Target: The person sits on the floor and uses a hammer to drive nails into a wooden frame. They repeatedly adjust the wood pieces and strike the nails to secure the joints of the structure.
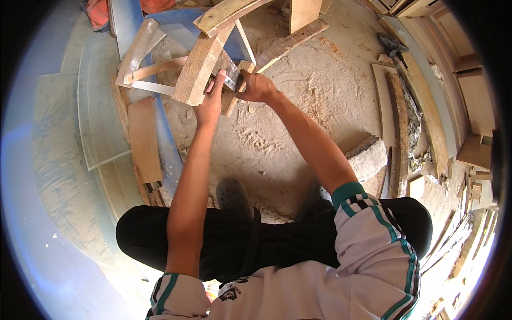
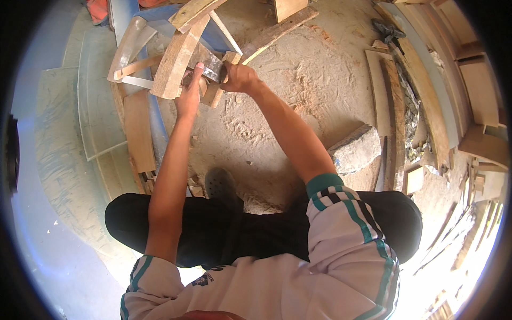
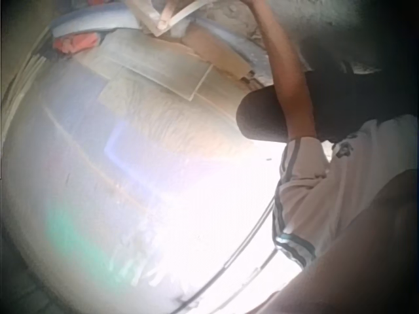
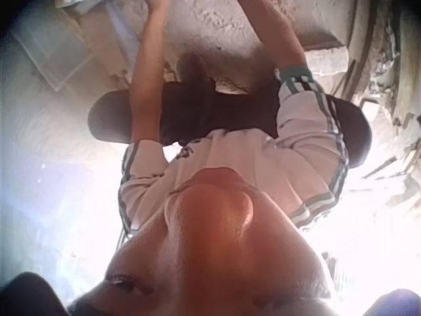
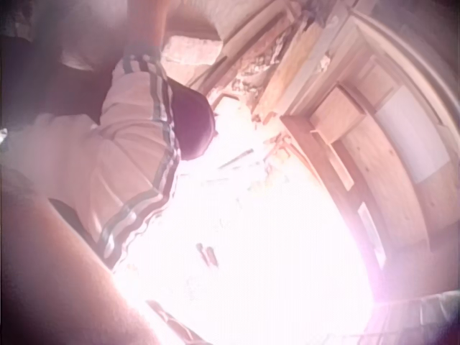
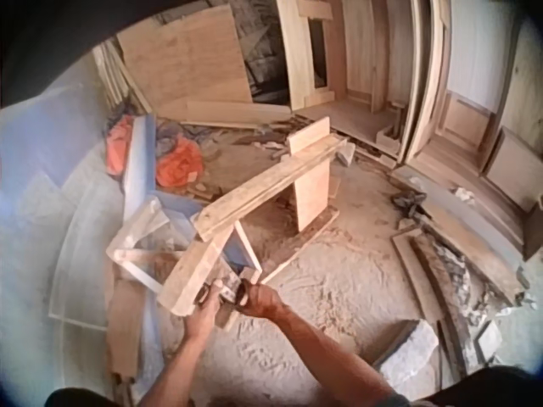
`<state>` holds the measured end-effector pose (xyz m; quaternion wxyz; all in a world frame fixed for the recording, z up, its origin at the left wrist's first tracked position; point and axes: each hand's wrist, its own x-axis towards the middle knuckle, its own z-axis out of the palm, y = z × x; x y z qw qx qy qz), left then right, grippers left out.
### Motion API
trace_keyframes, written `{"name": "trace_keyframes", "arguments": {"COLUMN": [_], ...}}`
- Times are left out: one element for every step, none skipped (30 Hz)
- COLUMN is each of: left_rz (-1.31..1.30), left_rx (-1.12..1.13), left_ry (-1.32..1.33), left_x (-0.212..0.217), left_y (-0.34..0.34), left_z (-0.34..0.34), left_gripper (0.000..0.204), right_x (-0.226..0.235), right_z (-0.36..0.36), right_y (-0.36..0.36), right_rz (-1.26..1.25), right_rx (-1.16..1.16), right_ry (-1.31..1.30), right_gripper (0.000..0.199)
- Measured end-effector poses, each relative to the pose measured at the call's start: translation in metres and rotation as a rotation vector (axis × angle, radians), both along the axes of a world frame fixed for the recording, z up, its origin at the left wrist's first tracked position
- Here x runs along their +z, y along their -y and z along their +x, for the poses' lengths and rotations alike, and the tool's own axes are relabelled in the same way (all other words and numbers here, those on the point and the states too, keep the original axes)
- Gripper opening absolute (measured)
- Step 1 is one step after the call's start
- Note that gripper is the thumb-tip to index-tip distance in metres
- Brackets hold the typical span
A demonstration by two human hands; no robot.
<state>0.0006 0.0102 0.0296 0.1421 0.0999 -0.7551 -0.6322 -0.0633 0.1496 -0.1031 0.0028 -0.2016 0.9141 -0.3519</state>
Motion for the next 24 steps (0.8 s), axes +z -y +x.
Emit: {"name": "trace_keyframes", "arguments": {"left_rz": [0.031,0.021,0.008,-0.006,-0.006,-0.004,-0.004,-0.047,-0.089,-0.130,-0.254,-0.384,-0.595,-0.811,-0.849,-0.882,-0.906,-0.856,-0.795,-0.940,-1.081,-1.126,-1.174,-1.225], "left_rx": [-0.013,-0.012,-0.009,-0.006,-0.029,-0.055,-0.079,-0.036,-0.005,0.025,0.007,-0.015,-0.130,-0.237,-0.272,-0.303,-0.337,-0.198,-0.064,-0.008,0.049,0.004,-0.039,-0.071], "left_ry": [0.023,0.020,0.015,0.011,0.042,0.074,0.105,0.020,-0.071,-0.155,-0.073,0.009,0.175,0.340,0.107,-0.129,-0.365,-0.431,-0.493,-0.396,-0.296,-0.176,-0.055,0.069], "left_x": [0.001,0.000,-0.004,-0.008,-0.010,-0.013,-0.017,-0.022,-0.028,-0.026,-0.022,-0.014,0.003,0.016,0.024,0.032,0.039,0.054,0.073,0.092,0.110,0.123,0.134,0.141], "left_y": [0.000,0.000,0.002,0.005,0.011,0.017,0.020,0.020,0.014,0.003,-0.003,-0.009,-0.012,-0.011,-0.002,0.012,0.023,0.026,0.023,0.016,0.008,0.001,-0.003,-0.002], "left_z": [0.000,0.000,0.000,0.000,-0.001,-0.002,-0.002,0.003,0.007,0.011,0.023,0.036,0.051,0.063,0.068,0.071,0.071,0.060,0.042,0.029,0.017,0.006,-0.004,-0.011], "left_gripper": [0.059,0.061,0.063,0.065,0.067,0.069,0.071,0.070,0.069,0.067,0.055,0.044,0.042,0.040,0.037,0.033,0.030,0.030,0.031,0.038,0.046,0.056,0.066,0.077], "right_x": [-0.001,-0.002,0.002,0.008,0.013,0.019,0.029,0.024,0.012,0.004,-0.003,-0.001,0.006,0.013,0.015,0.015,0.014,0.015,0.012,0.008,0.002,-0.006,-0.010,-0.009], "right_z": [0.009,0.017,0.022,0.023,0.022,0.021,0.023,0.025,0.026,0.026,0.025,0.025,0.025,0.025,0.025,0.025,0.025,0.024,0.023,0.022,0.023,0.023,0.022,0.022], "right_y": [0.003,0.005,0.008,0.010,0.012,0.012,0.013,0.016,0.014,0.012,0.013,0.010,0.003,0.002,0.004,0.009,0.013,0.017,0.017,0.015,0.012,0.008,0.006,0.008], "right_rz": [0.016,0.033,0.044,0.056,0.067,0.079,0.076,0.045,0.014,-0.015,-0.036,-0.047,-0.057,-0.074,-0.086,-0.099,-0.112,-0.147,-0.177,-0.204,-0.230,-0.254,-0.283,-0.309], "right_rx": [-0.051,-0.104,-0.124,-0.119,-0.112,-0.108,-0.107,-0.113,-0.132,-0.151,-0.181,-0.165,-0.153,-0.133,-0.137,-0.138,-0.141,-0.123,-0.110,-0.102,-0.113,-0.128,-0.138,-0.118], "right_ry": [-0.007,-0.013,-0.036,0.041,0.118,0.196,0.265,0.189,0.107,0.032,0.060,0.137,0.212,0.282,0.289,0.293,0.298,0.314,0.335,0.359,0.343,0.327,0.309,0.307], "right_gripper": [0.080,0.083,0.092,0.092,0.093,0.094,0.093,0.093,0.093,0.093,0.092,0.092,0.092,0.092,0.091,0.091,0.090,0.090,0.090,0.090,0.089,0.089,0.088,0.088]}}
